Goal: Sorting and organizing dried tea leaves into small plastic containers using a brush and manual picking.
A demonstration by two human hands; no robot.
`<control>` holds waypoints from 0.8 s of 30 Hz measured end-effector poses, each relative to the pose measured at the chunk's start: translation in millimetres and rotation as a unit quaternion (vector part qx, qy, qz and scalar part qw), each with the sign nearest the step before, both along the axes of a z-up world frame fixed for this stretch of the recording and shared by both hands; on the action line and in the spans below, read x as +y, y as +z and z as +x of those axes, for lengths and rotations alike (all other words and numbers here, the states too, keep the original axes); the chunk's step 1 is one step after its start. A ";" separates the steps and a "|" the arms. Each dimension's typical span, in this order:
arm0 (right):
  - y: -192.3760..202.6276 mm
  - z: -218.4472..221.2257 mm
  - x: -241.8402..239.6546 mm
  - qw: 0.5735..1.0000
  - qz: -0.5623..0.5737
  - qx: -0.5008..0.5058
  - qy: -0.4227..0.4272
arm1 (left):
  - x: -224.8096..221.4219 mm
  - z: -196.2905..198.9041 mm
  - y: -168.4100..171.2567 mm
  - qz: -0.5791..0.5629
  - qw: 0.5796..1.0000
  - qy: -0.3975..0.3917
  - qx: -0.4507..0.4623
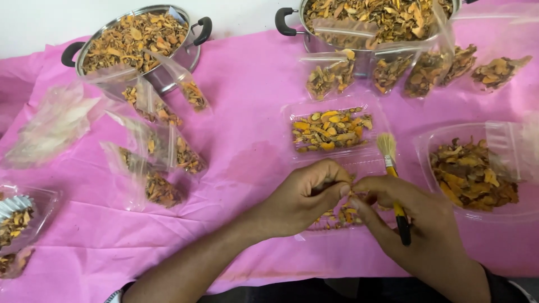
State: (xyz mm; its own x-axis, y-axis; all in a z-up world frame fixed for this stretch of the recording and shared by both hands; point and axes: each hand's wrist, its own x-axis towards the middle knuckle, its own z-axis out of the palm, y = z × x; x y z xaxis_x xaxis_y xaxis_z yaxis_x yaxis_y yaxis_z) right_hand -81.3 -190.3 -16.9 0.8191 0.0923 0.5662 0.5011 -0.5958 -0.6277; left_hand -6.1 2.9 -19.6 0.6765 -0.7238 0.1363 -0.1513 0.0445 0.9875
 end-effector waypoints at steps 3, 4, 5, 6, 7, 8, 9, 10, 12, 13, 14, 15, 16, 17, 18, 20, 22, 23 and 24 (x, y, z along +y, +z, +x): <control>-1.4 -0.2 0.3 1.000 0.010 0.014 0.001 | -1.1 -0.7 -0.1 -0.008 1.000 0.001 -0.008; -2.2 0.0 0.0 1.000 0.013 0.017 0.003 | -1.6 -0.6 -0.8 -0.007 1.000 0.006 -0.015; -3.0 0.4 -2.3 1.000 0.012 0.017 0.003 | -1.4 -0.9 -2.8 -0.007 1.000 0.005 -0.014; -3.8 0.8 -4.7 0.999 0.003 0.047 -0.018 | -1.3 -1.1 -4.7 -0.005 1.000 0.004 -0.019; -4.7 1.7 -6.9 0.996 -0.007 0.075 -0.038 | -0.8 -1.1 -6.5 -0.002 1.000 0.004 -0.025; -2.1 3.0 -7.6 0.996 -0.007 0.075 -0.038 | -0.2 -2.7 -3.1 -0.002 1.000 0.004 -0.026; 0.8 4.5 -8.6 0.996 0.016 0.088 -0.011 | 0.0 -4.0 0.4 0.003 1.000 0.000 -0.030; 3.6 6.1 -9.7 0.994 0.038 0.101 0.015 | 0.1 -5.2 3.8 0.009 0.999 -0.005 -0.035; 7.7 6.8 -10.6 0.993 0.030 0.113 0.029 | 0.2 -5.2 0.7 0.021 0.999 0.000 -0.048; 9.4 7.1 -10.7 0.991 0.023 0.125 0.044 | 0.6 -5.3 -1.1 0.034 0.998 0.005 -0.061; 10.7 9.0 -11.9 0.991 0.023 0.125 0.044 | 0.4 -5.5 -0.9 0.034 0.998 0.005 -0.061; 11.9 10.8 -13.0 0.989 0.025 0.136 0.056 | 0.4 -5.9 -0.5 0.021 0.997 0.001 -0.069; 13.0 12.8 -14.1 0.987 0.027 0.147 0.068 | 0.4 -6.1 -0.2 0.007 0.997 -0.002 -0.077; 14.7 13.5 -13.8 0.986 0.027 0.148 0.068 | 0.7 -6.6 1.0 0.007 0.997 -0.002 -0.076; 16.4 14.3 -13.4 0.979 0.051 0.185 0.070 | 1.0 -7.1 2.3 0.006 0.997 -0.002 -0.074; 17.8 16.6 -13.7 0.970 0.074 0.222 0.073 | 1.5 -6.9 4.2 0.005 0.997 -0.001 -0.072; 16.3 18.5 -14.5 0.968 0.085 0.229 0.064 | 2.5 -7.2 4.6 0.001 0.997 -0.005 -0.075; 17.9 18.9 -13.9 0.967 0.086 0.230 0.065 | 2.4 -7.1 4.2 0.002 0.997 -0.004 -0.074; 19.5 19.2 -13.4 0.963 0.097 0.242 0.071 | 2.3 -7.1 3.7 0.005 0.997 0.002 -0.079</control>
